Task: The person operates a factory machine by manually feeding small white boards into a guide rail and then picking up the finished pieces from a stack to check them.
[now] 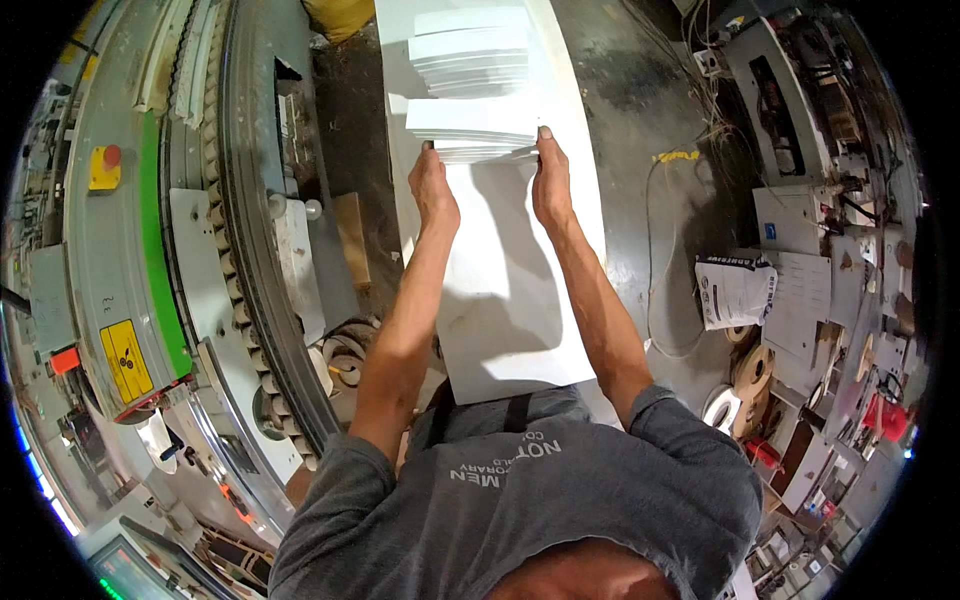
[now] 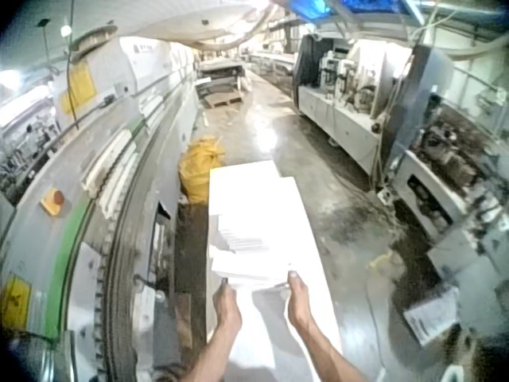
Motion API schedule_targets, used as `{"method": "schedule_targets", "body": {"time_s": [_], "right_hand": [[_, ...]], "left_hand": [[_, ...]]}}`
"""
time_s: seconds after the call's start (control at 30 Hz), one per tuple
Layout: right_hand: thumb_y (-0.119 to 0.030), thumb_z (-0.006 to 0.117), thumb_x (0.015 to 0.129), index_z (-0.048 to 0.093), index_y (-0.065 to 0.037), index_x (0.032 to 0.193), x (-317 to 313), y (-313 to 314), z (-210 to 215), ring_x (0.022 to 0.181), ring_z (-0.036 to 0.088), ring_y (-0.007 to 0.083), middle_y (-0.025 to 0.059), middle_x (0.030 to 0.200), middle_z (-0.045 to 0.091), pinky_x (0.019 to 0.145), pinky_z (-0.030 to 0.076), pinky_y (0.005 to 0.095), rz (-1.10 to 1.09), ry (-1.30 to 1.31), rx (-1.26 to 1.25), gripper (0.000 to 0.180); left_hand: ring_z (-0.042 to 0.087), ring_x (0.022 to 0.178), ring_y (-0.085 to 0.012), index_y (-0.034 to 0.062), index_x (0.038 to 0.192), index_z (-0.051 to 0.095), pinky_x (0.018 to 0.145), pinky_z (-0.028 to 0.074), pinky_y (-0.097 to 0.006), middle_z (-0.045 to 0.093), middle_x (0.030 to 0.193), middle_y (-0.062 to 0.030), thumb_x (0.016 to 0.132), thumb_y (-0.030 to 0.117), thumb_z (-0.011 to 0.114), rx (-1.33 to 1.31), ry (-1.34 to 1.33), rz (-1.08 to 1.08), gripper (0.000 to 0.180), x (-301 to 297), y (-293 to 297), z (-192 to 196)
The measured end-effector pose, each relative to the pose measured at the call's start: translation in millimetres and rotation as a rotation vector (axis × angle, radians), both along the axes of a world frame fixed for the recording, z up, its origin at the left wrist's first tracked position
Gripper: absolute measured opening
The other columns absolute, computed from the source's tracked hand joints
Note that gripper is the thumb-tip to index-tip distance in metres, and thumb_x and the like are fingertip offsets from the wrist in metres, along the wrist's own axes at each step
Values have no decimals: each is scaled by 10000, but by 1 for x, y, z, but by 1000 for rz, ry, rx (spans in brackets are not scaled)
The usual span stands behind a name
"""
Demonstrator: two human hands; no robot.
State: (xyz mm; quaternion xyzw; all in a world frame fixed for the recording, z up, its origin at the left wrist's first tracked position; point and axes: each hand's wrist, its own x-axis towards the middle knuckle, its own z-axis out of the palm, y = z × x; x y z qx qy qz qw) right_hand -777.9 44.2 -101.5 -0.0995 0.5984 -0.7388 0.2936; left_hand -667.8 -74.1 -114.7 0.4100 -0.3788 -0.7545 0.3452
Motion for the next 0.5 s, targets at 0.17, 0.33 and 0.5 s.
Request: {"method": "schedule_targets", "body": {"time_s": [0.17,0.33,0.5], "right_hand": [[-478,465,1009,426,96,1414,28,30,2,1358,377,289,217,1420,479,1184,184,382,-10,-38,16,703],[-468,452,1018,423,90,1421,67,69,4,1361,376,278,199,1420,486,1173,200,377,-51,-58,73,689],[-607,424,975,389,70,1446,59,82,9,1231,423,262,160,1409,467,1120,224,428,14,-64,82,825]], "left_hand": [[326,1407,-233,-50,1380,451,1211,166,-382,425,1457,-157,991,243,466,-51,-1,-29,487,33,33,4],[436,1315,-247,-124,1345,487,1120,302,-335,535,1357,-194,984,215,430,-5,-103,12,498,60,69,18],[510,1090,-191,-31,1251,562,1091,325,-354,557,1204,-111,1000,272,508,124,-3,41,397,76,59,-3]]}}
